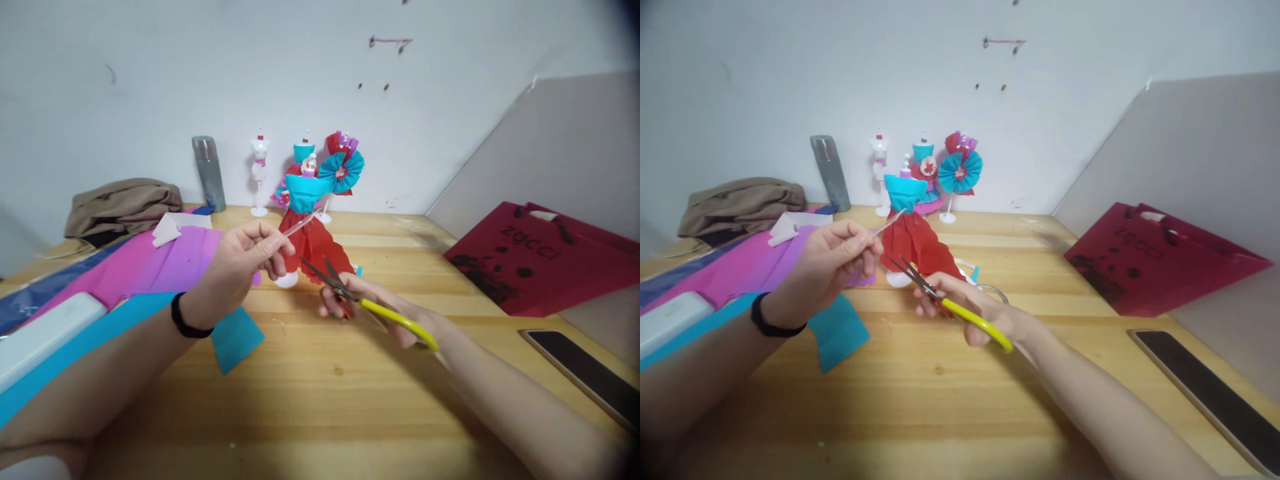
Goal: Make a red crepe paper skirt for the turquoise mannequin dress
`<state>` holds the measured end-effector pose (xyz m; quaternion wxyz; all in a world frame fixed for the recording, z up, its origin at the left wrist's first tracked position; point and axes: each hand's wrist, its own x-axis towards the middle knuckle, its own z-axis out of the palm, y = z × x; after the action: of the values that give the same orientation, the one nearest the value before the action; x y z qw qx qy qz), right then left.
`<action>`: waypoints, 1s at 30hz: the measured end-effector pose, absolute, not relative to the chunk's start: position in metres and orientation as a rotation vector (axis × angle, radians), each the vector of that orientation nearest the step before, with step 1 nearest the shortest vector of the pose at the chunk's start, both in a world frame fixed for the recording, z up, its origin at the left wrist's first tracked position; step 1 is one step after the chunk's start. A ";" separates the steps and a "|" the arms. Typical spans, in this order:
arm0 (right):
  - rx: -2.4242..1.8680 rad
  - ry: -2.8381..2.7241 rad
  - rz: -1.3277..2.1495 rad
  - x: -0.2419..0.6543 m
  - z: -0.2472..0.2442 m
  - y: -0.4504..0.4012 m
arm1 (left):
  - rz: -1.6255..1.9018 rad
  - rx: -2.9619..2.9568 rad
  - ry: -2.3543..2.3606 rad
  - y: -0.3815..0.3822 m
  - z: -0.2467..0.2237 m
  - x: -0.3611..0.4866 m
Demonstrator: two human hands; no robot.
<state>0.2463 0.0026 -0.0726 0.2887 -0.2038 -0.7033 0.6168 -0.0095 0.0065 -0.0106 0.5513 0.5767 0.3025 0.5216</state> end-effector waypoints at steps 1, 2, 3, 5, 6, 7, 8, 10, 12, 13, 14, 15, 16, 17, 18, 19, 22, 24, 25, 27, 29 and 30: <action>-0.505 -1.789 1.621 0.238 -0.075 0.006 | 1.242 1.343 0.721 0.007 -0.013 -0.008; -0.454 -1.701 1.613 0.229 -0.077 0.008 | 1.245 1.326 0.722 0.007 -0.014 -0.007; -0.422 -1.622 1.619 0.221 -0.078 0.009 | 1.242 1.315 0.718 0.007 -0.016 -0.005; -0.425 -1.632 1.573 0.209 -0.080 0.006 | 1.223 1.311 0.702 0.006 -0.021 -0.002; -0.477 -1.663 1.506 0.206 -0.081 0.003 | 1.209 1.314 0.696 0.004 -0.023 -0.001; -0.539 -1.696 1.439 0.204 -0.083 -0.001 | 1.194 1.317 0.694 0.003 -0.026 0.001; -0.588 -1.724 1.368 0.204 -0.085 -0.006 | 1.181 1.318 0.698 0.001 -0.029 0.003; -0.641 -1.759 1.262 0.206 -0.091 -0.014 | 1.160 1.315 0.721 -0.002 -0.037 0.007; -0.653 -1.766 1.241 0.208 -0.098 -0.019 | 1.154 1.304 0.739 -0.005 -0.046 0.010; -0.659 -1.765 1.264 0.208 -0.101 -0.020 | 1.156 1.296 0.743 -0.007 -0.051 0.012; -0.672 -1.760 1.299 0.207 -0.104 -0.021 | 1.160 1.288 0.744 -0.008 -0.055 0.013; -0.682 -1.756 1.337 0.206 -0.107 -0.021 | 1.166 1.281 0.741 -0.009 -0.060 0.013; -0.690 -1.749 1.367 0.205 -0.109 -0.021 | 1.172 1.277 0.734 -0.009 -0.064 0.014; -0.695 -1.743 1.385 0.203 -0.110 -0.021 | 1.178 1.276 0.728 -0.009 -0.068 0.014; -0.697 -1.736 1.394 0.202 -0.111 -0.021 | 1.182 1.273 0.725 -0.009 -0.071 0.014; -0.694 -1.729 1.395 0.201 -0.112 -0.022 | 1.185 1.268 0.723 -0.009 -0.074 0.014; -0.666 -1.715 1.387 0.200 -0.115 -0.022 | 1.170 1.243 0.730 -0.008 -0.078 0.015; -0.644 -1.704 1.377 0.200 -0.119 -0.022 | 1.164 1.241 0.730 -0.008 -0.078 0.015; -0.640 -1.700 1.375 0.201 -0.120 -0.021 | 1.167 1.245 0.727 -0.008 -0.077 0.015; -0.659 -1.697 1.382 0.201 -0.123 -0.020 | 1.181 1.254 0.716 -0.008 -0.077 0.015; -0.700 -1.695 1.400 0.201 -0.125 -0.019 | 1.187 1.256 0.715 -0.008 -0.077 0.015; -0.720 -1.692 1.407 0.201 -0.125 -0.019 | 1.186 1.254 0.716 -0.008 -0.077 0.015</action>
<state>0.2007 -0.0190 -0.1250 0.4015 -0.2848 -0.6693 0.5565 0.0150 -0.0079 -0.0766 0.5943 0.5397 0.3083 0.5104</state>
